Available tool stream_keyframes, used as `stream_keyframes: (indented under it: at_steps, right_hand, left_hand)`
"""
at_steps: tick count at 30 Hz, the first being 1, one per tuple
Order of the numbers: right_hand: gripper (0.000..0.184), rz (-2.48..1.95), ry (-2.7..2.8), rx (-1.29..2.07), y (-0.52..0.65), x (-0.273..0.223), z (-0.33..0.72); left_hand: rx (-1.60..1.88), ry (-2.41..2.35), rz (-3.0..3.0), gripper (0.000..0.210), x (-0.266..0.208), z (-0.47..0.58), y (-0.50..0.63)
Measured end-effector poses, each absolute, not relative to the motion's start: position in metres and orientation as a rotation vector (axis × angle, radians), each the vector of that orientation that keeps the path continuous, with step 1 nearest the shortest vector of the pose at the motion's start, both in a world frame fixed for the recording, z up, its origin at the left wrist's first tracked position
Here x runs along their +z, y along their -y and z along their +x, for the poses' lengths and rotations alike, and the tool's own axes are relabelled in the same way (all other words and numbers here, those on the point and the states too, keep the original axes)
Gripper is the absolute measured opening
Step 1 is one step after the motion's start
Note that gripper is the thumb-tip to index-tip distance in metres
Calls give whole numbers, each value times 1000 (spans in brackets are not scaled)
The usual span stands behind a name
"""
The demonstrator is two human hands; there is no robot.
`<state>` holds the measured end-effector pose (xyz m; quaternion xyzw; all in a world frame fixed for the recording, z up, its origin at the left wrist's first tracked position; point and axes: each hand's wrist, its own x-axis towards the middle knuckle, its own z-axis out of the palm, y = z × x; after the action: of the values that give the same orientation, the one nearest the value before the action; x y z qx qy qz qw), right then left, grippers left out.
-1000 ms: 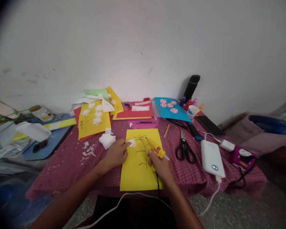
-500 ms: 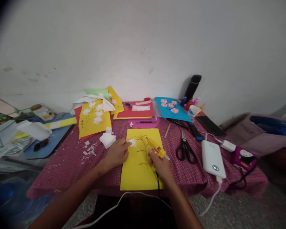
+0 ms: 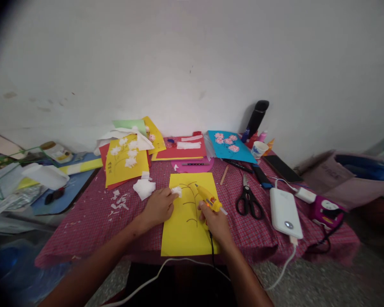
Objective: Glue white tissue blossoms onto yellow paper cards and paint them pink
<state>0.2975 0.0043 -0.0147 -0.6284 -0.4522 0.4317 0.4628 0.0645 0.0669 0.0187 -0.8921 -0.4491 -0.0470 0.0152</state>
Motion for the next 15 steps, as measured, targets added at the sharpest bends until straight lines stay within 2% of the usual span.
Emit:
stream_keyframes:
  at_steps: [9, 15]
  right_hand:
    - [40, -1547, 1107, 1055, -4, -11, 296]
    - [40, -1566, 1083, 1048, -2, -15, 296]
  left_hand:
    - [-156, 1352, -2800, 35, 13, 64, -64]
    - [-567, 1527, -2791, 44, 15, 45, -83]
